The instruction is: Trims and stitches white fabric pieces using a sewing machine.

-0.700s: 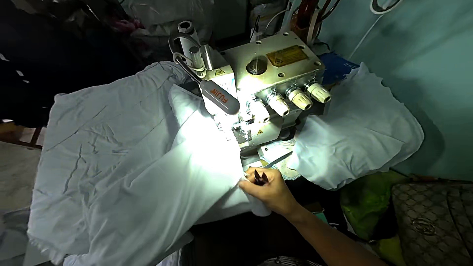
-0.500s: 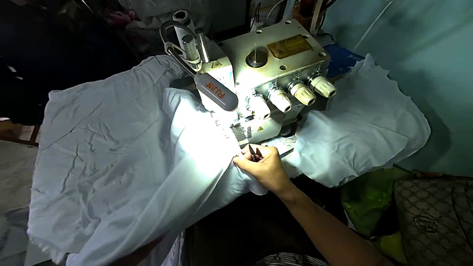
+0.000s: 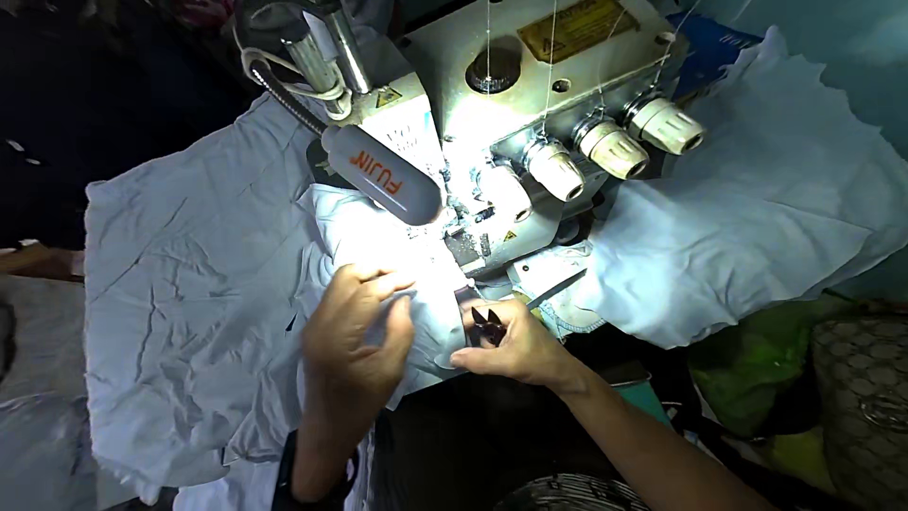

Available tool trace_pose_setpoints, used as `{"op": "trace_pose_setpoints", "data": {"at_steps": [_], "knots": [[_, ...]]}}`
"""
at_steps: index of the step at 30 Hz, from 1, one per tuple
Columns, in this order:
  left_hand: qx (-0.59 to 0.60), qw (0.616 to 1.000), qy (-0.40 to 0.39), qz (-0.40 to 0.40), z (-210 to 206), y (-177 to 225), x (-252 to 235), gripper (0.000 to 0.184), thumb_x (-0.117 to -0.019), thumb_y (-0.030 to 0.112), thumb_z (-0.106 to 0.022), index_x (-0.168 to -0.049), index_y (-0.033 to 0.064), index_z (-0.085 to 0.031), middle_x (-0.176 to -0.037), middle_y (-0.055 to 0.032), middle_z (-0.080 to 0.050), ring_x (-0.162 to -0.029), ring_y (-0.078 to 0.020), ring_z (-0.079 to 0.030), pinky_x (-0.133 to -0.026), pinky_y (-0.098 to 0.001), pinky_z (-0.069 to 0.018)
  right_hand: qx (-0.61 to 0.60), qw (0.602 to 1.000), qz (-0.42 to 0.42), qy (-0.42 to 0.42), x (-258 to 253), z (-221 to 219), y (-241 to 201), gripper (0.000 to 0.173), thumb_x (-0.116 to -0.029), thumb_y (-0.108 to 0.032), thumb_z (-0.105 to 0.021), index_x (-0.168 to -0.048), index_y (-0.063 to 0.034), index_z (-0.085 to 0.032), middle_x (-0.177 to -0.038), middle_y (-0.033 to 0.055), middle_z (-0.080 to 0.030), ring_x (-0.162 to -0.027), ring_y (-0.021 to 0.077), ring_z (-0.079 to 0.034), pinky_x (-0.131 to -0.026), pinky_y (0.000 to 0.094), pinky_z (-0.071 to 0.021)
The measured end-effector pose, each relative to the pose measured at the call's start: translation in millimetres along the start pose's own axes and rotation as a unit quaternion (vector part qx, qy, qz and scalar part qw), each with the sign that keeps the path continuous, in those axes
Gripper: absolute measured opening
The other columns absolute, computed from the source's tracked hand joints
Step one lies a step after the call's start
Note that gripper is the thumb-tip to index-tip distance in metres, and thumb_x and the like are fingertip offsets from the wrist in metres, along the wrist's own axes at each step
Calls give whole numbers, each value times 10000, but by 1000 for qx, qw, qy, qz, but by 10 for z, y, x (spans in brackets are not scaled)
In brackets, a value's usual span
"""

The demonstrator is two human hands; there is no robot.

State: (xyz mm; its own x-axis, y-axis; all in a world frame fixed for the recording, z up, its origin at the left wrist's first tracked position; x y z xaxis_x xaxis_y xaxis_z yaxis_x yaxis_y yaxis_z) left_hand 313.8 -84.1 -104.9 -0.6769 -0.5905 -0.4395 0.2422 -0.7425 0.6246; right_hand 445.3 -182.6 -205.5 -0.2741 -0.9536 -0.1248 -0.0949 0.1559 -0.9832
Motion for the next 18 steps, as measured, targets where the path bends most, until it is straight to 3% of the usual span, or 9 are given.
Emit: {"op": "trace_pose_setpoints", "data": {"at_steps": [2,4,8,10,12,14,18], "knots": [[0,1000,3,28,-174,-35,-2,179,-852,72,-713,-1010,-6,-748,-1031,-54,-656,-911,8,-607,-770,-118,-507,49,996,30,71,-43,-20,-17,407,-670,-347,-908,-867,-34,-738,-885,-63,-696,-823,-116,-573,-723,87,-475],[-12,999,16,50,-272,-23,-33,162,-824,95,-759,-964,14,-770,-971,-37,-650,-885,19,-585,-749,-94,-470,105,984,38,136,-72,-73,15,438,-671,-411,-899,-861,-45,-753,-906,-10,-715,-860,-33,-624,-760,173,-519],[-56,996,14,61,-307,-5,-30,296,-750,231,-848,-947,31,-754,-1044,-52,-652,-1014,-33,-583,-867,-140,-453,64,966,84,237,-85,-95,5,176,-758,-52,-741,-628,-26,-625,-734,-10,-627,-685,-72,-536,-626,80,-437],[-65,995,-8,81,-233,-5,13,325,-805,276,-820,-990,22,-736,-1101,-51,-611,-1013,-2,-578,-849,-112,-476,-2,976,118,184,-78,-49,-14,216,-811,12,-654,-613,-26,-576,-687,-37,-600,-683,-80,-539,-656,85,-456],[-54,993,-16,101,-160,-32,46,211,-862,184,-711,-981,11,-739,-1089,-41,-612,-966,23,-589,-805,-98,-497,-41,988,121,84,-79,-11,-23,234,-837,1,-618,-617,-28,-543,-672,-49,-580,-688,-84,-522,-644,91,-426],[-61,993,-10,102,-177,-47,42,175,-855,149,-691,-938,7,-750,-1036,-40,-613,-937,28,-574,-794,-87,-471,-35,995,92,32,-90,8,-22,184,-822,-36,-644,-648,-12,-591,-691,-48,-593,-696,-102,-511,-633,75,-409],[-60,991,33,117,-280,-34,-31,119,-805,194,-797,-849,92,-754,-928,34,-646,-903,25,-586,-775,-123,-473,-46,994,31,95,-171,4,2,170,-779,-77,-765,-655,-59,-650,-686,-88,-597,-650,-113,-512,-591,67,-420]]}}
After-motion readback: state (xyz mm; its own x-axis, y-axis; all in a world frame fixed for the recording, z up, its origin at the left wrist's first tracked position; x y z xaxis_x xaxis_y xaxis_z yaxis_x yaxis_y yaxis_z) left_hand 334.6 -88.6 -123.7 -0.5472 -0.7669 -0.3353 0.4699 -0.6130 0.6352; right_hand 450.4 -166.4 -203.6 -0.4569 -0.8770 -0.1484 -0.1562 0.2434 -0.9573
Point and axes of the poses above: each hand's wrist, its own x-axis away from the middle knuckle, its own z-axis out of the back of the hand, y = z × x, the point moved 5 cm from there along -x, towards the middle knuckle
